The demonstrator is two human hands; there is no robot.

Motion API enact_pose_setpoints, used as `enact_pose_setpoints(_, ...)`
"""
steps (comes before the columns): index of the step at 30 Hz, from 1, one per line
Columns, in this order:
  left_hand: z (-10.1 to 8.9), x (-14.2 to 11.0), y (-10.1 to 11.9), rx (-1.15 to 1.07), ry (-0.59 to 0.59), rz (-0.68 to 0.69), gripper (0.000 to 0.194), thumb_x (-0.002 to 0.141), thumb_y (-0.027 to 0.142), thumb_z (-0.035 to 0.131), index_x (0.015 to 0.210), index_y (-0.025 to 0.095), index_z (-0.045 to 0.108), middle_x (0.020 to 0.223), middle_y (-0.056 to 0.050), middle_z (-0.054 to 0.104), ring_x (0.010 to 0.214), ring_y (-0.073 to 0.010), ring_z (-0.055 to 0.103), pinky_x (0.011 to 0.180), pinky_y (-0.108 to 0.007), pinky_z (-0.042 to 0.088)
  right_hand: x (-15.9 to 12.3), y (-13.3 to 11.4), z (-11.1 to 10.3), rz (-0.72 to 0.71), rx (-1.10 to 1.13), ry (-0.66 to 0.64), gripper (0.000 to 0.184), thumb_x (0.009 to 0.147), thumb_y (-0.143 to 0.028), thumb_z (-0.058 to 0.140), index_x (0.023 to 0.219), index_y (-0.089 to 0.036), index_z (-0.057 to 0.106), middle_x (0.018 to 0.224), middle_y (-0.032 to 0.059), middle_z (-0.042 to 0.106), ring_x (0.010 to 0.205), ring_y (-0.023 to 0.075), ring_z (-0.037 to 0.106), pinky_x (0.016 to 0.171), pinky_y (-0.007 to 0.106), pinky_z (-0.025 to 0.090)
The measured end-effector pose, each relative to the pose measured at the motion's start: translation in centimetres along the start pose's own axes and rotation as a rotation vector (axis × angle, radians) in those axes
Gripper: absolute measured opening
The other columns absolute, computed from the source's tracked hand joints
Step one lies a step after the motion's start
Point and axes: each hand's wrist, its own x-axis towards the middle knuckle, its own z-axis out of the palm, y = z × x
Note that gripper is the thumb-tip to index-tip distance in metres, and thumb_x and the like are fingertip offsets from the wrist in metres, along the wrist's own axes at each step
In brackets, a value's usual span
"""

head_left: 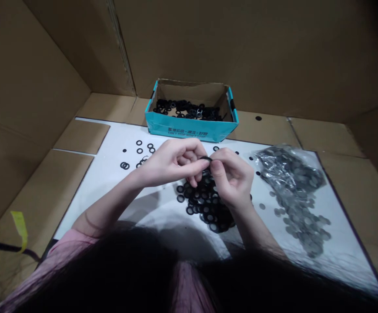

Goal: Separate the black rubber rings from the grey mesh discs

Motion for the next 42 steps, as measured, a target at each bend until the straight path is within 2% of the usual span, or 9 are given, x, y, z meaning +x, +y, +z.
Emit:
enact_pose_setpoints(5, -0.7, 0.0, 0.3, 0.050, -0.032, -0.062, 0.012, 0.080, 0.016, 0.064, 0.076, 0.012, 0.053, 0.054, 0.003, 0.060, 0.045, -0.0073, 0.060, 0.042, -0.012, 0.045, -0.2, -0.3, 0.5, 0.002, -0.007, 0.054, 0.020, 0.090, -0.014, 0.052, 0.072, -0.020, 0.053, 0.065, -0.0014, 0.052, 0.063, 0.0117, 0.048, 0.060, 0.029, 0.037)
enact_pose_setpoints(11, -1.9, -0.2, 0.1, 0.251, -0.060, -0.006, 0.008, 0.076, 0.013, 0.066, 0.072, 0.010, 0.060, 0.055, 0.004, 0.055, 0.050, -0.0033, 0.052, 0.045, -0.011, 0.039, 0.4, -0.1, -0.1, -0.064, -0.086, -0.171, 0.018, 0.089, -0.017, 0.052, 0.071, -0.020, 0.052, 0.063, -0.0007, 0.051, 0.063, 0.0133, 0.047, 0.064, 0.032, 0.038)
enact_pose_setpoints(14, -1.5, -0.2, 0.0, 0.242, -0.049, 0.029, 0.007, 0.080, 0.013, 0.062, 0.075, 0.011, 0.059, 0.060, 0.004, 0.056, 0.053, -0.0041, 0.056, 0.048, -0.011, 0.043, 0.5, 0.2, -0.4, -0.070, -0.105, -0.190, 0.018, 0.090, -0.016, 0.050, 0.072, -0.019, 0.051, 0.064, -0.0011, 0.050, 0.063, 0.0123, 0.046, 0.063, 0.030, 0.037)
enact_pose_setpoints(18, -0.2, 0.0, -0.7, -0.024, -0.031, 0.015, 0.007, 0.088, 0.016, 0.055, 0.085, 0.014, 0.049, 0.066, 0.000, 0.064, 0.058, -0.0107, 0.068, 0.055, -0.019, 0.057, 0.3, 0.2, -0.3, -0.039, -0.055, -0.057, 0.020, 0.092, -0.015, 0.049, 0.072, -0.020, 0.050, 0.065, -0.0017, 0.050, 0.062, 0.0112, 0.047, 0.059, 0.029, 0.037)
enact_pose_setpoints(22, 1.2, 0.4, -1.6, -0.180, 0.064, 0.091, 0.010, 0.089, 0.017, 0.057, 0.086, 0.015, 0.048, 0.065, 0.001, 0.063, 0.057, -0.0084, 0.066, 0.056, -0.017, 0.058, -0.1, 0.2, 0.2, -0.045, -0.085, 0.087, 0.022, 0.092, -0.015, 0.049, 0.071, -0.020, 0.050, 0.064, -0.0018, 0.051, 0.061, 0.0114, 0.047, 0.058, 0.029, 0.036)
enact_pose_setpoints(28, 1.5, 0.4, -1.8, -0.104, 0.120, 0.142, 0.013, 0.087, 0.019, 0.061, 0.082, 0.015, 0.049, 0.061, 0.003, 0.060, 0.050, -0.0049, 0.061, 0.049, -0.012, 0.051, -0.6, 0.0, 0.8, -0.060, -0.134, 0.184, 0.023, 0.091, -0.012, 0.051, 0.069, -0.021, 0.050, 0.062, -0.0018, 0.051, 0.060, 0.0121, 0.047, 0.057, 0.030, 0.035)
enact_pose_setpoints(31, 0.8, 0.3, -1.4, -0.014, 0.085, 0.112, 0.015, 0.084, 0.018, 0.062, 0.079, 0.014, 0.049, 0.058, 0.005, 0.057, 0.046, -0.0049, 0.058, 0.045, -0.012, 0.046, -0.6, -0.2, 1.0, -0.067, -0.150, 0.229, 0.022, 0.090, -0.011, 0.051, 0.071, -0.021, 0.050, 0.061, -0.0018, 0.050, 0.060, 0.0126, 0.047, 0.057, 0.031, 0.036)
enact_pose_setpoints(38, -0.8, -0.1, -0.2, 0.234, 0.058, 0.151, 0.006, 0.077, 0.011, 0.064, 0.074, 0.010, 0.059, 0.059, 0.005, 0.051, 0.052, -0.0023, 0.047, 0.049, -0.012, 0.039, 0.2, 0.3, 0.0, -0.094, -0.095, -0.071, 0.019, 0.090, -0.017, 0.049, 0.072, -0.020, 0.052, 0.064, -0.0001, 0.053, 0.063, 0.0139, 0.048, 0.063, 0.033, 0.039)
enact_pose_setpoints(42, -0.8, -0.3, 0.0, 0.348, 0.068, 0.169, 0.006, 0.078, 0.011, 0.060, 0.073, 0.011, 0.058, 0.061, 0.005, 0.051, 0.055, -0.0030, 0.046, 0.050, -0.012, 0.037, 0.1, 0.5, 0.0, -0.106, -0.104, -0.095, 0.018, 0.089, -0.016, 0.049, 0.072, -0.021, 0.054, 0.064, 0.0003, 0.052, 0.063, 0.0145, 0.046, 0.063, 0.033, 0.038)
